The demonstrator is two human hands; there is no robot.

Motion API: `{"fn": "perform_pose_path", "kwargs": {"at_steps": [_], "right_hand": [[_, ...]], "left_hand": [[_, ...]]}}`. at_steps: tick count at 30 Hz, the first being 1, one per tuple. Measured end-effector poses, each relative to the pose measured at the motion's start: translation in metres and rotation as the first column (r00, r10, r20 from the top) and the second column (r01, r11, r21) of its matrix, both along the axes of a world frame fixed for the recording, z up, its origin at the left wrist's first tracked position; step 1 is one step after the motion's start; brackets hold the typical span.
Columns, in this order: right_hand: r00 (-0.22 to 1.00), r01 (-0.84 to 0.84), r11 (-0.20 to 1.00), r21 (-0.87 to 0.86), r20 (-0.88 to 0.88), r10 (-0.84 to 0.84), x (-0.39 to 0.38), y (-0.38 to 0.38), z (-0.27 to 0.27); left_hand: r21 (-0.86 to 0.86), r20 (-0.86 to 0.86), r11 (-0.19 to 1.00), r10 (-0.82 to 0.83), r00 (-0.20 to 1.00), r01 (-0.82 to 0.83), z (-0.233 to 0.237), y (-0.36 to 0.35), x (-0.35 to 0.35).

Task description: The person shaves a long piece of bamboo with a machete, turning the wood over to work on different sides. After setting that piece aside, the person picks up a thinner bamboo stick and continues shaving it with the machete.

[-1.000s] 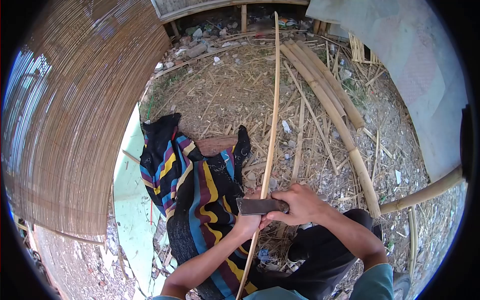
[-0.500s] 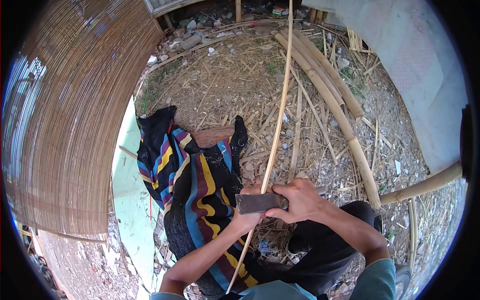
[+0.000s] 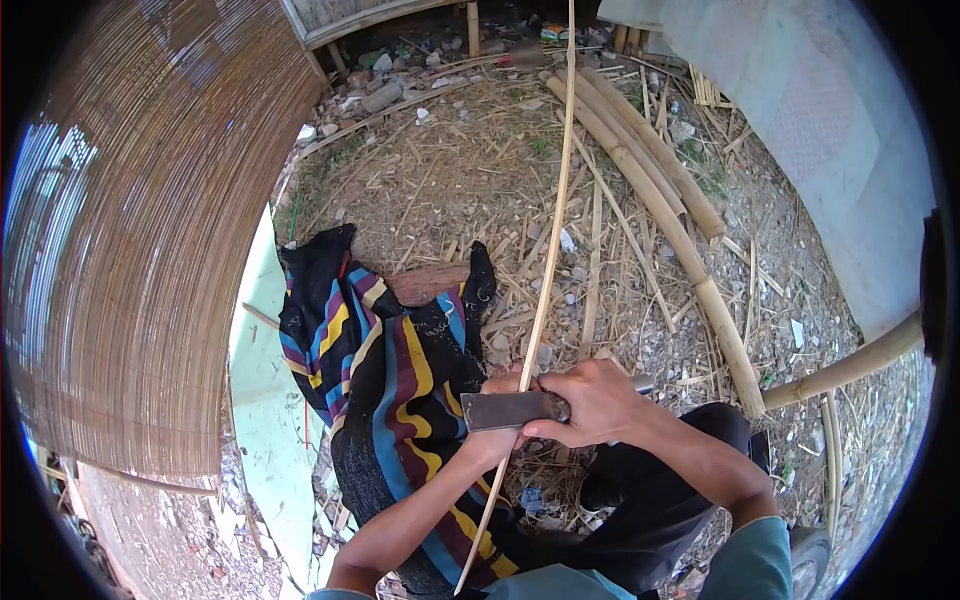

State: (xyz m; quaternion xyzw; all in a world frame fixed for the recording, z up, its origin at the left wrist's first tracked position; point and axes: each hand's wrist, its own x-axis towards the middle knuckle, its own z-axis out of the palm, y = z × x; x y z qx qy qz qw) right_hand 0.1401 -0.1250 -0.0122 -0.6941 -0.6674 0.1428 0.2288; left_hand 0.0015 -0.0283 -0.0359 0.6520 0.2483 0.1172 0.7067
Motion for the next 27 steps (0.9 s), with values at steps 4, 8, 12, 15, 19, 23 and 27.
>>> {"fn": "perform_pose_path", "kwargs": {"at_steps": [4,8,12,15,19,23,27], "right_hand": [[0.991,0.137,0.989,0.063,-0.012,-0.136,0.025,0.005,-0.002],[0.965,0.261,0.965,0.016,-0.039,-0.26,0.043,0.005,0.012],[0.992,0.106,0.994,-0.016,-0.064,-0.106,0.011,-0.003,0.0],[1.0,-0.001,0.999,0.033,0.011,0.001,0.004,-0.003,-0.002],[0.952,0.242,0.97,-0.004,-0.194,-0.238,0.04,0.005,0.004],[0.945,0.244,0.97,-0.013,-0.22,-0.241,0.041,0.008,0.001],[0.999,0.036,0.991,0.133,0.016,-0.038,0.009,0.0,-0.007]], "left_hand": [[-0.329,0.008,0.944,0.039,0.999,-0.034,-0.015,-0.004,0.0],[-0.324,0.008,0.946,0.029,1.0,-0.025,-0.008,-0.009,0.003],[-0.318,0.009,0.948,-0.016,1.0,0.018,-0.019,-0.007,0.002],[-0.197,-0.038,0.98,-0.022,0.999,0.014,-0.011,-0.009,0.004],[-0.31,0.029,0.951,-0.014,0.999,0.022,-0.012,-0.007,0.0],[-0.395,0.063,0.919,0.011,0.998,0.014,-0.01,-0.003,0.005],[-0.364,0.064,0.929,-0.05,0.997,0.07,-0.009,-0.004,0.0]]}}
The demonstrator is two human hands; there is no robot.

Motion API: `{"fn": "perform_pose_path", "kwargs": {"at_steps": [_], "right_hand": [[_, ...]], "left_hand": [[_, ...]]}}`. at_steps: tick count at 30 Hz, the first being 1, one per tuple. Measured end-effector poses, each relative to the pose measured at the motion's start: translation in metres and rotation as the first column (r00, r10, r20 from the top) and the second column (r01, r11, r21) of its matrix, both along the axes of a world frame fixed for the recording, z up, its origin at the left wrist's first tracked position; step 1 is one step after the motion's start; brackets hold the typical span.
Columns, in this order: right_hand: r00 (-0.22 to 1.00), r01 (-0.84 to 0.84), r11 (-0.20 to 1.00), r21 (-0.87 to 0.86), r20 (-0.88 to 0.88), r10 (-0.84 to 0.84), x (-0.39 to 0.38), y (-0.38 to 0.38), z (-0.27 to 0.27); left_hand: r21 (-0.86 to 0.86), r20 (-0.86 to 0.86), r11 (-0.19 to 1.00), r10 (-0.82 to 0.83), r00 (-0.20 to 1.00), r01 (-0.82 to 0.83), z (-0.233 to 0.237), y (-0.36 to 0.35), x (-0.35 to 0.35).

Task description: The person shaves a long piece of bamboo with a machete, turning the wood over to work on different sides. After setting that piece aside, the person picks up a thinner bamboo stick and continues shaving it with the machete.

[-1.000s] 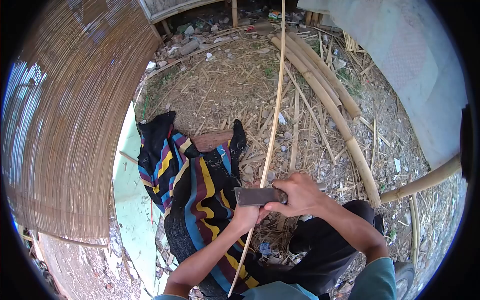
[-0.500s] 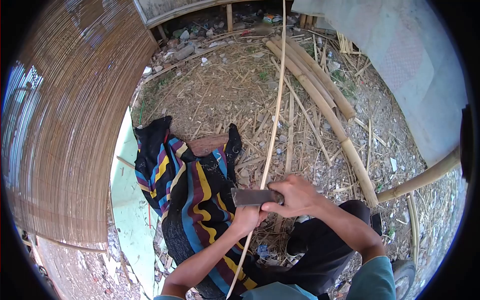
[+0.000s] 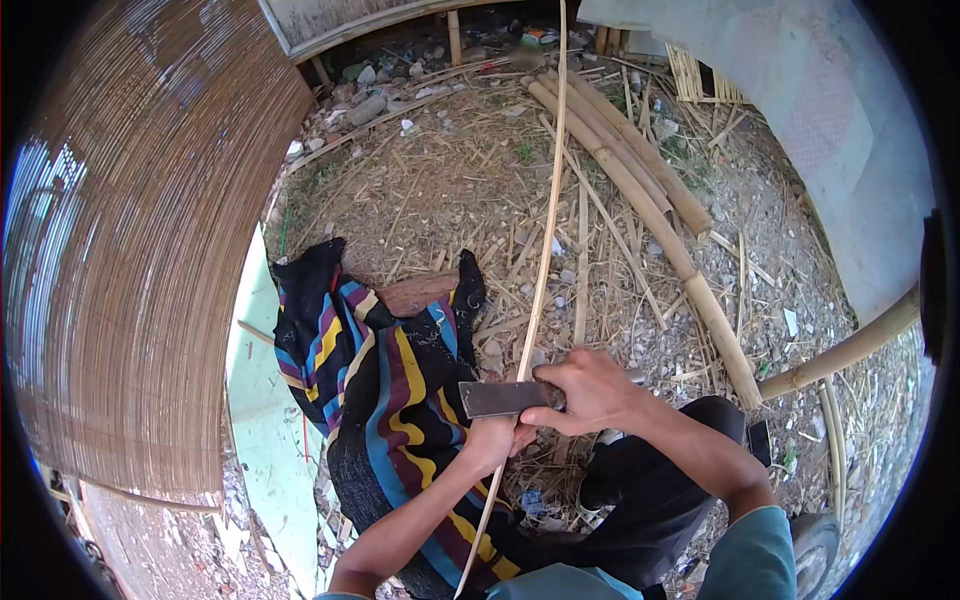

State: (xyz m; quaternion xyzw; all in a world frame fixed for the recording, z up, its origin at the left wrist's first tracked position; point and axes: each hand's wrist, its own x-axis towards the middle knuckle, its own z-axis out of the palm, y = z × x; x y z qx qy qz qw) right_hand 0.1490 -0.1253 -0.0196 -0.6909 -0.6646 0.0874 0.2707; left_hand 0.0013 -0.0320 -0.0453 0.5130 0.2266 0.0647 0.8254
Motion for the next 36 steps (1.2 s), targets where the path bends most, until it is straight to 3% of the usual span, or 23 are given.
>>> {"fn": "perform_pose_path", "kwargs": {"at_steps": [3,4,6,9,11,13,14,17,19,21,22,24,27,28,29,31,33,36], "right_hand": [[0.996,0.051,0.998,-0.021,0.074,-0.049,0.011,0.002,0.007],[0.975,0.168,0.981,-0.096,-0.131,-0.18,0.029,0.007,0.006],[0.872,0.436,0.893,-0.108,-0.192,-0.45,0.074,0.015,0.008],[0.824,0.551,0.824,-0.13,-0.072,-0.562,0.101,0.011,0.027],[0.813,0.557,0.812,-0.174,-0.087,-0.576,0.088,0.004,0.024],[0.874,0.44,0.885,-0.154,-0.154,-0.461,0.073,0.001,0.016],[0.876,0.397,0.89,-0.225,-0.195,-0.44,0.064,0.0,0.02],[0.919,0.321,0.935,-0.151,-0.188,-0.346,0.047,0.002,0.01],[0.915,0.359,0.931,-0.064,-0.171,-0.365,0.043,0.002,0.01],[0.859,0.325,0.943,-0.067,-0.395,-0.324,0.047,0.003,0.012],[0.859,0.329,0.942,-0.063,-0.394,-0.326,0.048,0.003,0.011],[0.585,0.434,0.898,-0.068,-0.737,-0.338,0.052,0.007,0.006],[0.55,0.535,0.842,0.07,-0.785,-0.285,0.061,0.014,-0.002],[0.453,0.606,0.795,0.032,-0.835,-0.312,0.057,0.016,0.004],[0.451,0.611,0.791,0.034,-0.836,-0.312,0.056,0.017,0.009],[0.117,0.64,0.764,-0.085,-0.972,-0.206,0.059,0.018,0.016],[0.094,0.62,0.78,-0.085,-0.979,-0.182,0.062,0.015,0.018],[0.157,0.577,0.812,-0.086,-0.964,-0.213,0.061,0.014,0.015]], "left_hand": [[0.048,-0.054,0.999,-0.01,0.999,0.013,0.004,-0.004,-0.001],[-0.013,-0.041,1.0,0.013,0.999,-0.013,0.003,-0.006,-0.002],[-0.077,0.011,0.997,-0.025,1.0,0.026,0.003,-0.011,-0.005],[-0.092,-0.003,0.99,-0.106,0.994,0.106,-0.004,-0.011,-0.007],[-0.103,0.009,0.989,-0.103,0.995,0.104,-0.004,-0.009,-0.004],[-0.111,0.004,0.989,-0.103,0.995,0.103,-0.001,-0.007,-0.005],[-0.151,-0.001,0.983,-0.105,0.994,0.103,0.002,-0.005,-0.004],[-0.207,0.004,0.973,-0.108,0.994,0.106,0.007,-0.001,-0.002],[-0.224,0.016,0.968,-0.109,0.994,0.109,0.01,0.0,0.0],[-0.245,0.01,0.965,-0.093,0.996,0.092,0.013,-0.001,0.0],[-0.242,0.012,0.966,-0.097,0.995,0.097,0.014,-0.001,0.001],[-0.199,0.003,0.969,-0.146,0.989,0.144,0.015,-0.001,0.001],[-0.269,0.012,0.942,-0.204,0.979,0.199,0.015,0.0,0.002],[-0.267,0.013,0.942,-0.21,0.978,0.205,0.015,-0.001,0.003],[-0.272,0.009,0.933,-0.243,0.97,0.237,0.014,-0.003,0.003],[-0.277,0.003,0.922,-0.282,0.959,0.272,0.014,-0.004,0.004],[-0.208,0.018,0.924,-0.325,0.946,0.321,0.011,-0.002,0.006],[-0.094,0.015,0.941,-0.325,0.946,0.325,0.001,0.004,0.003]]}}
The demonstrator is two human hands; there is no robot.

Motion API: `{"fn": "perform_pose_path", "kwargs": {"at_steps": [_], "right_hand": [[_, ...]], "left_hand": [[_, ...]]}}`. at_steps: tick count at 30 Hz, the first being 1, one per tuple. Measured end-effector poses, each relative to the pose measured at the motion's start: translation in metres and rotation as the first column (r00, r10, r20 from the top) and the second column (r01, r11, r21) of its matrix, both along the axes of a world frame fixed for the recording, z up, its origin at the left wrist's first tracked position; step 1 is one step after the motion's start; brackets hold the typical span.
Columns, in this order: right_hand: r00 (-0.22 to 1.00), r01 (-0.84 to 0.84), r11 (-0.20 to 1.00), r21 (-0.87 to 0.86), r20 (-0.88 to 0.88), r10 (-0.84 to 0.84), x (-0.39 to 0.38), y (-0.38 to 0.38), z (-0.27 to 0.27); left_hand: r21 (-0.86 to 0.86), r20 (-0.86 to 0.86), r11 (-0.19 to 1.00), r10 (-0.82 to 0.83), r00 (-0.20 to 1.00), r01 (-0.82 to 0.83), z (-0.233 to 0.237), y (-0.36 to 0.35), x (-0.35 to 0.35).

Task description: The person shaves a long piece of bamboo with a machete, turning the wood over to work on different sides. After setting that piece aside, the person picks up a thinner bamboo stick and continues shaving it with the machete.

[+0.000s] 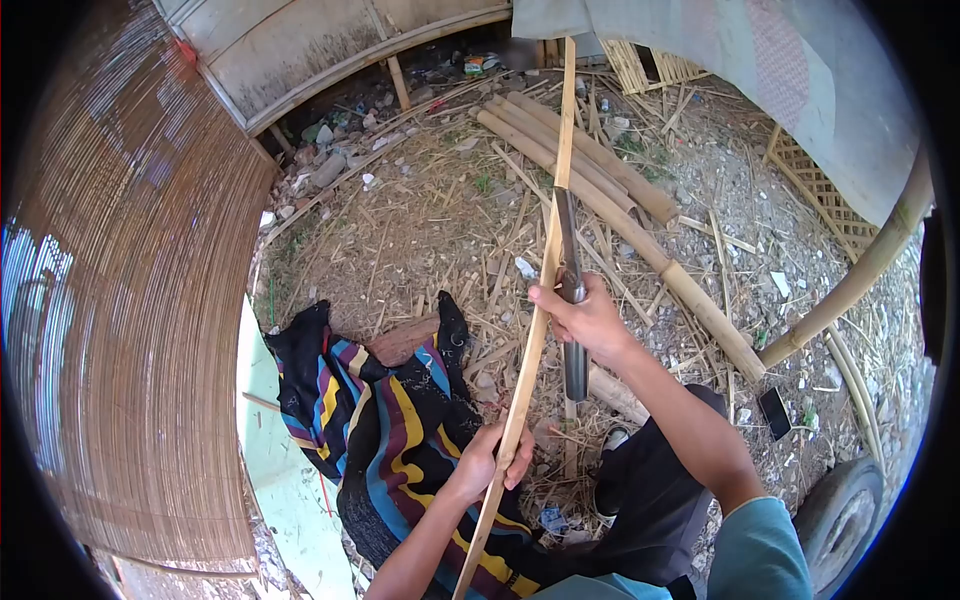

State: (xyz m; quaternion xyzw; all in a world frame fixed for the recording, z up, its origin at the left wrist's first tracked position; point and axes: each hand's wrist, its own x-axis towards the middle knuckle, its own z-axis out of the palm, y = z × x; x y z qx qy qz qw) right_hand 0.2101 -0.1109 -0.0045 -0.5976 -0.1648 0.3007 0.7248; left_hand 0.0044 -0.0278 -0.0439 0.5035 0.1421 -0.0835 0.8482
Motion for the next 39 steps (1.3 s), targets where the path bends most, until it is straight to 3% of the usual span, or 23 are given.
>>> {"fn": "perform_pose_path", "kwargs": {"at_steps": [2,7,9,11,13,14,16,17,19,21,23,24,28,30,34,39], "right_hand": [[0.983,0.02,0.993,-0.119,0.185,0.003,-0.007,0.001,0.0],[0.95,-0.05,0.99,-0.129,0.301,0.087,-0.03,0.007,-0.016],[0.932,-0.162,0.975,-0.155,0.302,0.203,-0.035,0.009,-0.02],[0.903,-0.162,0.973,-0.166,0.373,0.214,-0.038,0.007,-0.012],[0.765,-0.154,0.943,-0.296,0.569,0.303,-0.034,0.003,-0.007],[0.76,-0.164,0.939,-0.301,0.568,0.315,-0.035,0.0,-0.005],[0.497,-0.096,0.895,-0.435,0.758,0.422,-0.039,-0.007,-0.001],[0.491,-0.111,0.892,-0.438,0.756,0.432,-0.042,-0.008,0.002],[0.366,-0.113,0.787,-0.606,0.711,0.6,-0.049,-0.009,0.003],[0.323,-0.137,0.822,-0.553,0.759,0.565,-0.055,-0.007,-0.005],[0.283,-0.168,0.707,-0.687,0.653,0.702,-0.063,-0.005,-0.002],[0.259,-0.132,0.729,-0.672,0.687,0.679,-0.067,-0.005,0.0],[0.261,-0.179,0.713,-0.678,0.666,0.699,-0.065,-0.005,-0.004],[0.281,-0.125,0.705,-0.698,0.656,0.7,-0.063,-0.003,-0.002],[0.318,-0.105,0.784,-0.612,0.726,0.609,-0.049,0.005,-0.004],[0.384,-0.147,0.782,-0.606,0.694,0.61,-0.053,0.008,-0.004]], "left_hand": [[0.001,-0.013,0.998,0.058,0.998,-0.058,0.005,0.0,0.005],[0.039,0.022,0.989,0.139,0.99,-0.14,0.014,-0.001,0.01],[0.03,0.018,0.988,0.154,0.988,-0.154,0.019,-0.003,0.009],[0.099,0.025,0.991,0.09,0.996,-0.092,0.014,0.0,0.006],[0.045,0.009,0.984,0.173,0.985,-0.173,0.018,-0.003,0.008],[0.078,0.006,0.974,0.215,0.977,-0.215,0.019,-0.002,0.007],[0.169,-0.003,0.942,0.293,0.956,-0.289,0.019,0.001,0.007],[0.166,-0.005,0.938,0.309,0.951,-0.304,0.018,0.003,0.006],[0.219,-0.01,0.926,0.318,0.948,-0.308,0.013,0.007,0.004],[0.257,-0.022,0.919,0.315,0.949,-0.299,0.006,0.009,0.002],[0.41,0.094,0.863,0.281,0.955,-0.295,-0.004,0.008,-0.002],[0.498,0.095,0.818,0.279,0.956,-0.288,-0.007,0.008,-0.003],[0.594,0.197,0.749,0.22,0.955,-0.295,-0.01,0.008,-0.005],[0.674,0.334,0.641,0.18,0.925,-0.368,-0.012,0.008,-0.002],[0.786,0.301,0.482,0.247,0.921,-0.387,0.008,0.0,0.002],[0.76,0.316,0.49,0.296,0.901,-0.427,0.013,0.0,0.001]]}}
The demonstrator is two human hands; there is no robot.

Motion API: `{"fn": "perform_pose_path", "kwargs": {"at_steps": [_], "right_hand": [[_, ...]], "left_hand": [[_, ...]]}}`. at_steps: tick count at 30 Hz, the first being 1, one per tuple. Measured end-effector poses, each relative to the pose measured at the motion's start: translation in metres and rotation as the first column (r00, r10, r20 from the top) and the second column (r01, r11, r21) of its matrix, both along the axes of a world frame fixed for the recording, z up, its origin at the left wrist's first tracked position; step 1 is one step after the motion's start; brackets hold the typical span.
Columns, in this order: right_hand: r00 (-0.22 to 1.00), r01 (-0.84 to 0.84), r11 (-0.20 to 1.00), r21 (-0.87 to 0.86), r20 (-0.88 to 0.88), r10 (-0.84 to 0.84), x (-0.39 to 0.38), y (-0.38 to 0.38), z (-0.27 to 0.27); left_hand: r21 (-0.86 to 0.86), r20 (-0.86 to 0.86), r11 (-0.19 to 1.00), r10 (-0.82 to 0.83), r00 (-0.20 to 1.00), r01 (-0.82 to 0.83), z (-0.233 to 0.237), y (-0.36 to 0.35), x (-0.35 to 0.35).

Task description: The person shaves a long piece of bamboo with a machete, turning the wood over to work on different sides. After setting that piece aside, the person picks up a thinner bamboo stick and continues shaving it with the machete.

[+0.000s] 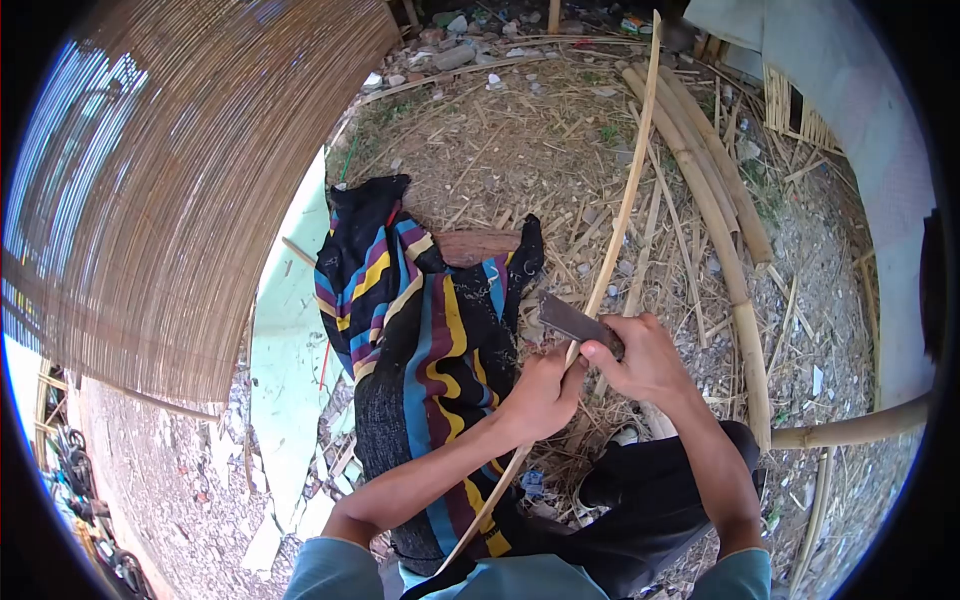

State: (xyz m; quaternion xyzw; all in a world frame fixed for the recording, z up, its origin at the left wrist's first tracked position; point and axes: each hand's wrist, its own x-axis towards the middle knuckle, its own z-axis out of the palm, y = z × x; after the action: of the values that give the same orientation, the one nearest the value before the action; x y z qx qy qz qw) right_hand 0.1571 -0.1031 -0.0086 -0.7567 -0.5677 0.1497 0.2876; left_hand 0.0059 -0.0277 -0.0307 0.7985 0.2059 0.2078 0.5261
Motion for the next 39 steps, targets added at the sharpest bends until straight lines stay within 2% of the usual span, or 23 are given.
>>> {"fn": "perform_pose_path", "kwargs": {"at_steps": [2,3,5,8,9,10,14,16,17,19,21,22,24,25,27,28,30,31,32,34,35,38,39], "right_hand": [[0.999,-0.048,0.999,0.019,0.008,0.048,0.0,-0.003,-0.002],[0.996,-0.082,0.995,-0.048,0.037,0.084,-0.004,-0.007,0.001],[0.989,-0.1,0.991,-0.087,0.097,0.108,-0.018,-0.012,0.007],[0.972,-0.133,0.986,-0.105,0.179,0.15,-0.01,-0.006,-0.008],[0.987,-0.056,0.997,-0.053,0.145,0.064,-0.004,0.001,-0.013],[0.993,0.02,1.0,-0.006,0.12,-0.019,0.006,0.006,-0.011],[0.987,0.144,0.987,-0.077,0.08,-0.138,0.03,0.019,0.004],[0.998,0.032,0.988,-0.149,-0.053,-0.04,0.024,0.018,0.007],[0.999,-0.03,0.973,-0.228,-0.048,0.019,0.016,0.014,0.014],[0.995,-0.093,0.977,-0.194,0.025,0.099,-0.001,0.006,0.004],[0.979,-0.157,0.972,-0.173,0.101,0.176,-0.009,0.001,0.001],[0.979,-0.17,0.97,-0.174,0.081,0.186,-0.011,0.0,0.002],[0.981,-0.176,0.97,-0.168,0.058,0.188,-0.009,0.001,0.003],[0.994,-0.095,0.978,-0.188,0.028,0.102,-0.002,0.005,0.005],[0.991,0.093,0.976,-0.197,-0.077,-0.11,0.023,0.016,0.005],[0.989,0.107,0.975,-0.194,-0.076,-0.124,0.03,0.017,0.003],[0.993,0.098,0.984,-0.147,0.076,-0.088,0.042,0.018,0.0],[0.991,0.089,0.983,-0.16,-0.082,-0.103,0.04,0.02,-0.002],[0.991,0.092,0.984,-0.156,-0.085,-0.106,0.037,0.017,-0.002],[0.985,-0.07,0.97,-0.234,-0.172,0.03,0.027,0.012,0.004],[0.992,-0.117,0.979,-0.166,-0.071,0.107,0.021,0.008,-0.003],[0.986,-0.165,0.963,-0.211,-0.037,0.161,0.013,0.004,0.001],[0.985,-0.144,0.974,-0.177,0.069,0.159,0.016,0.004,-0.002]], "left_hand": [[-0.119,-0.06,0.992,-0.034,0.998,0.027,-0.002,-0.002,-0.003],[-0.125,-0.055,0.991,-0.047,0.997,0.04,-0.009,-0.001,-0.005],[0.258,0.216,0.964,-0.121,0.969,0.063,-0.028,0.002,-0.006],[0.335,0.147,0.942,-0.052,0.988,0.0,-0.034,0.002,-0.007],[0.069,0.026,0.998,-0.01,1.0,0.008,-0.028,0.004,-0.006],[-0.092,-0.079,0.995,0.018,0.997,-0.026,-0.01,0.0,-0.007],[-0.094,-0.047,0.995,0.027,0.999,-0.031,-0.017,0.002,-0.012],[-0.109,-0.062,0.993,0.035,0.997,-0.042,-0.018,0.0,-0.011],[-0.106,-0.034,0.993,0.041,0.999,-0.044,-0.02,0.0,-0.01],[-0.095,-0.007,0.995,0.039,0.999,-0.04,-0.033,0.001,-0.008],[0.347,0.293,0.93,0.018,0.956,-0.124,-0.048,0.002,-0.004],[0.349,0.293,0.93,0.012,0.956,-0.118,-0.047,0.002,-0.003],[0.283,0.212,0.959,-0.036,0.977,-0.026,-0.035,0.001,-0.006],[0.282,0.21,0.959,-0.04,0.977,-0.021,-0.029,-0.003,-0.009],[-0.08,-0.108,0.996,0.034,0.994,-0.043,-0.02,-0.011,-0.015],[-0.077,-0.106,0.997,0.02,0.994,-0.029,-0.022,-0.01,-0.016],[-0.067,-0.189,0.998,0.004,0.982,-0.017,-0.029,-0.006,-0.015],[-0.061,-0.182,0.998,0.002,0.983,-0.013,-0.03,-0.006,-0.012],[-0.07,-0.15,0.997,0.009,0.989,-0.02,-0.031,-0.008,-0.013],[-0.064,-0.132,0.998,0.002,0.991,-0.011,-0.031,-0.007,-0.016],[-0.058,-0.115,0.998,0.017,0.993,-0.023,-0.031,-0.007,-0.015],[-0.036,-0.102,0.999,0.035,0.994,-0.039,-0.028,-0.005,-0.007],[-0.022,-0.114,0.999,0.037,0.993,-0.04,-0.025,-0.004,-0.007]]}}
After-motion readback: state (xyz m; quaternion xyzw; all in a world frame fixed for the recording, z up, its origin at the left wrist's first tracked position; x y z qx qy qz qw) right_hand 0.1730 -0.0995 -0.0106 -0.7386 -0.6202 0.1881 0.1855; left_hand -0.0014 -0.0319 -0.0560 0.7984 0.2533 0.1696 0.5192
